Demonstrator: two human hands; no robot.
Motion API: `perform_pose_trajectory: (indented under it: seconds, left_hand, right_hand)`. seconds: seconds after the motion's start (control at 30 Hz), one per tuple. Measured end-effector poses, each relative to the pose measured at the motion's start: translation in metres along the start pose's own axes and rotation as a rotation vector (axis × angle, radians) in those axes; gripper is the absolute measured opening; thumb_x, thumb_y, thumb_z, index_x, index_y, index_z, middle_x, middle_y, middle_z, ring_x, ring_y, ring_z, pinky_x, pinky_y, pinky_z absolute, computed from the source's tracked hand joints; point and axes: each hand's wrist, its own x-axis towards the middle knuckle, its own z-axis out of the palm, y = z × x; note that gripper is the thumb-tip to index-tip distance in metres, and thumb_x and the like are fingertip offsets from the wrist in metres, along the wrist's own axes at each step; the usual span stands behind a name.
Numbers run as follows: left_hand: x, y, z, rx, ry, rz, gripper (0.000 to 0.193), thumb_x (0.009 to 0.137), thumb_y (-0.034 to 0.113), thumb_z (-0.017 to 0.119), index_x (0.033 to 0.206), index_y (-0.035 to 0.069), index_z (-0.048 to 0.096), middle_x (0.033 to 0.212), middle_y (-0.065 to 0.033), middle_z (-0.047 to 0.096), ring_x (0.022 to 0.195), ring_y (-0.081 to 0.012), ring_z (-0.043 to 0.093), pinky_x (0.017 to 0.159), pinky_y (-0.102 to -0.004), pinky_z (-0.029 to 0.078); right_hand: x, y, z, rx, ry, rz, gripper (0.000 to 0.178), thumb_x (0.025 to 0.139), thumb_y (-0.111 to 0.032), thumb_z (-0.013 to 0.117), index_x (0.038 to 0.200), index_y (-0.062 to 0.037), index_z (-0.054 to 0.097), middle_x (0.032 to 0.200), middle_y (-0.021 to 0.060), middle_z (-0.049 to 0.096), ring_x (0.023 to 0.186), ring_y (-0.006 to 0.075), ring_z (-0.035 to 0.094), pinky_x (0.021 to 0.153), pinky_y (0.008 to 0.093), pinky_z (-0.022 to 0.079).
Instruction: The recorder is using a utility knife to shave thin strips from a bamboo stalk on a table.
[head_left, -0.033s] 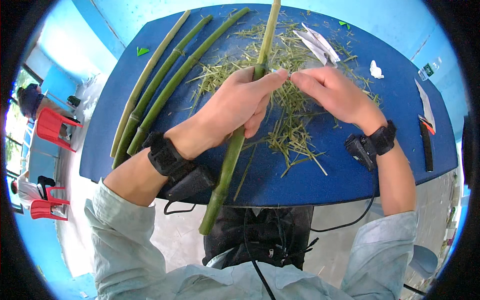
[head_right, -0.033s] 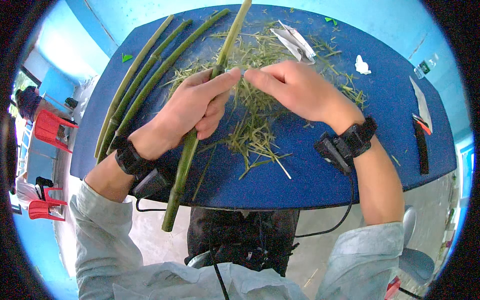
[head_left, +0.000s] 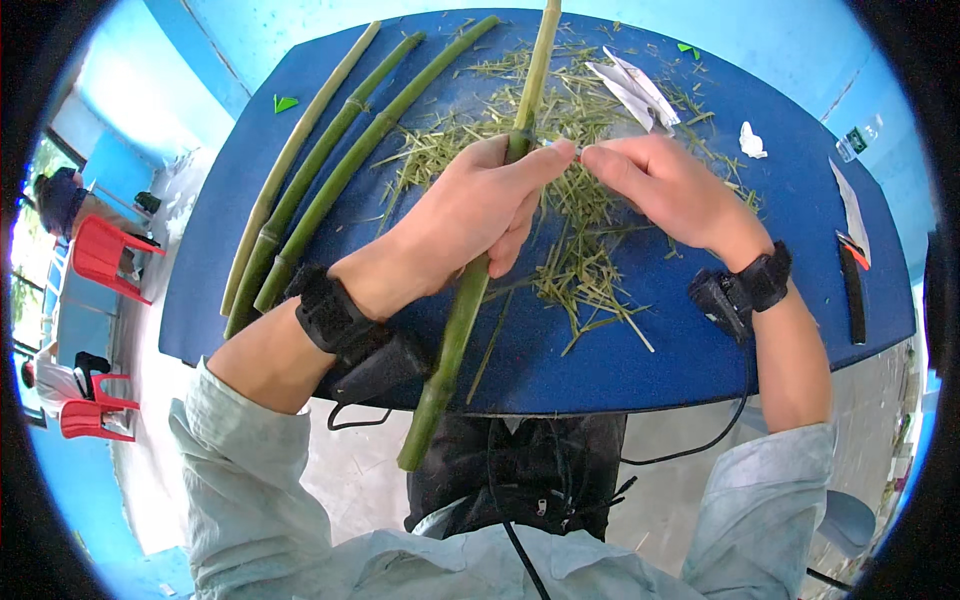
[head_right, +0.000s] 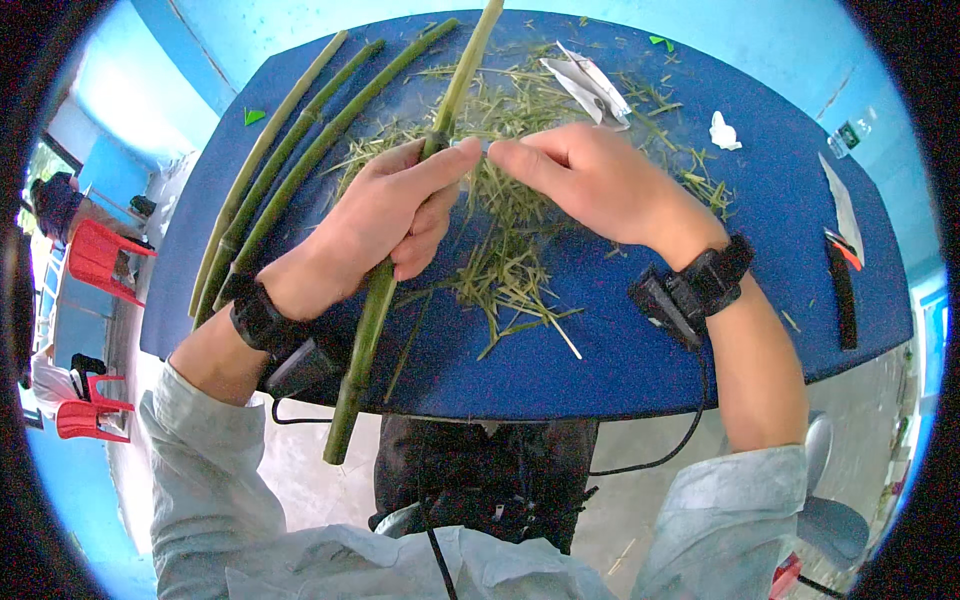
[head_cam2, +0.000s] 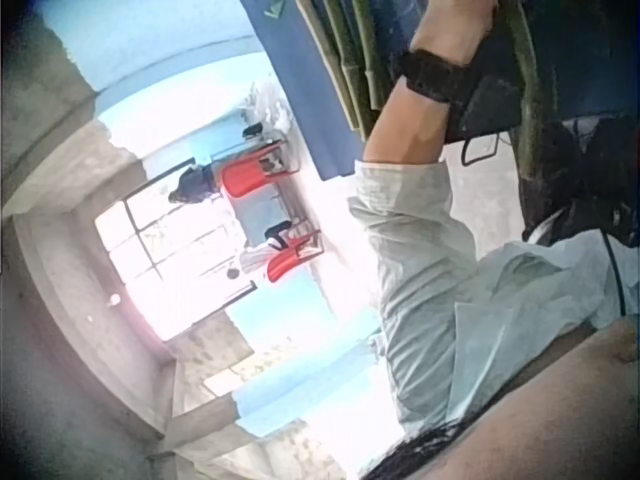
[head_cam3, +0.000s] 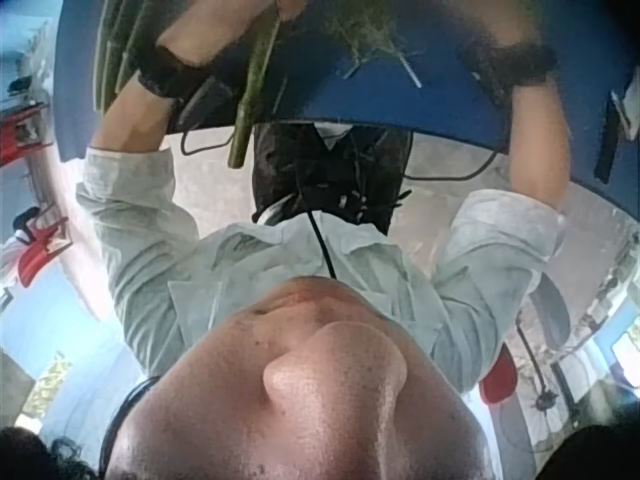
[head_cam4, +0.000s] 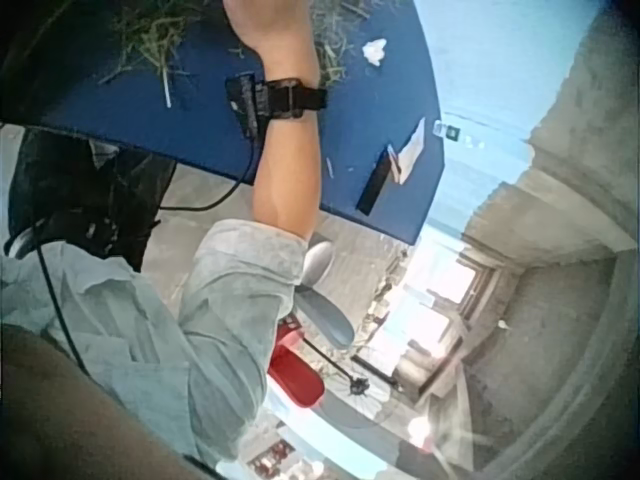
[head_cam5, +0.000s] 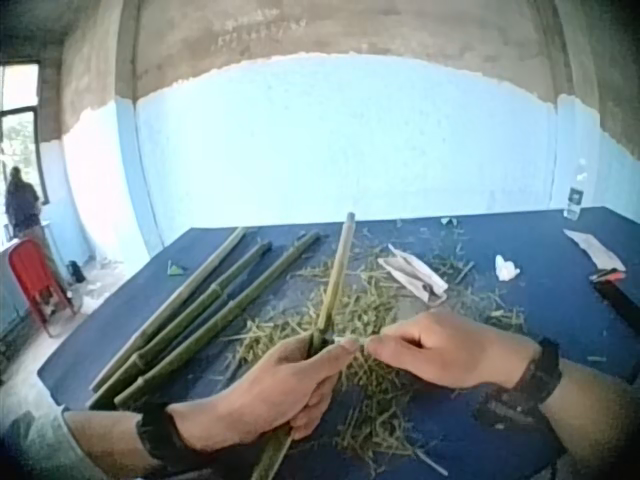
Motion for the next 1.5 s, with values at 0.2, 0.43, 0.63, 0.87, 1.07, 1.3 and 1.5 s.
perform_pose_trajectory:
  seconds: [0.2,0.43,0.63,0.87,1.07,1.3,1.5]
  left_hand:
    - [-0.002,-0.002,0.004,0.097,0.039,0.021,0.055,0.111,0.047,0.057,0.070,0.017,0.037,0.053,0.0058,0.036,0.039,-0.0087,0.040,0.038,-0.0275,0.035]
    - [-0.005,0.000,0.006,0.089,0.056,0.027,0.051,0.112,0.046,0.055,0.075,0.016,0.038,0.057,0.0047,0.037,0.040,-0.0092,0.039,0.038,-0.0283,0.034]
    - [-0.002,-0.006,0.003,0.082,0.051,0.038,0.044,0.113,0.044,0.053,0.084,0.014,0.039,0.060,0.0043,0.037,0.041,-0.0092,0.039,0.038,-0.0285,0.034]
    - [-0.003,-0.001,0.008,0.011,0.103,0.001,0.041,0.114,0.044,0.052,0.087,0.014,0.041,0.060,0.0054,0.038,0.040,-0.0074,0.038,0.037,-0.0269,0.033]
    - [-0.002,-0.001,0.009,-0.039,0.083,0.011,0.044,0.113,0.045,0.054,0.084,0.015,0.040,0.057,0.0059,0.036,0.038,-0.0078,0.038,0.036,-0.0270,0.033]
    - [-0.001,-0.002,0.007,-0.002,0.052,0.031,0.050,0.112,0.046,0.055,0.078,0.015,0.038,0.056,0.0052,0.036,0.038,-0.0089,0.039,0.036,-0.0277,0.034]
    - [0.001,-0.005,0.003,0.042,0.021,0.049,0.049,0.112,0.048,0.052,0.082,0.010,0.044,0.054,0.0014,0.044,0.038,-0.0114,0.046,0.036,-0.0293,0.037]
  right_hand:
    - [-0.001,-0.006,-0.004,-0.019,-0.056,0.048,0.049,0.114,-0.040,0.052,0.090,0.0025,0.058,0.069,-0.0005,0.040,0.068,0.0106,0.038,0.061,0.0344,0.035]
    - [-0.003,-0.012,0.003,-0.081,0.064,0.001,0.050,0.110,-0.044,0.057,0.088,0.0005,0.063,0.065,0.0126,0.050,0.061,0.0223,0.046,0.059,0.0391,0.041]
    - [-0.005,-0.025,0.006,-0.256,0.150,-0.006,0.048,0.106,-0.048,0.062,0.086,-0.0043,0.070,0.070,0.0209,0.063,0.065,0.0389,0.062,0.061,0.0444,0.048]
    - [-0.003,-0.030,0.012,-0.362,0.276,0.008,0.047,0.105,-0.048,0.062,0.090,-0.0063,0.074,0.076,0.0208,0.069,0.073,0.0408,0.069,0.062,0.0460,0.052]
    - [-0.001,-0.009,0.009,-0.034,0.140,-0.024,0.057,0.108,-0.051,0.058,0.082,-0.0009,0.065,0.060,0.0131,0.050,0.056,0.0231,0.047,0.057,0.0412,0.039]
    - [0.000,-0.003,0.000,0.107,-0.065,0.103,0.055,0.113,-0.052,0.050,0.083,-0.0072,0.058,0.068,-0.0085,0.038,0.061,0.0062,0.035,0.056,0.0277,0.031]
    - [0.000,-0.001,-0.004,0.198,-0.112,0.150,0.059,0.111,-0.057,0.050,0.078,-0.0088,0.054,0.066,-0.0077,0.036,0.059,0.0061,0.035,0.053,0.0287,0.030]
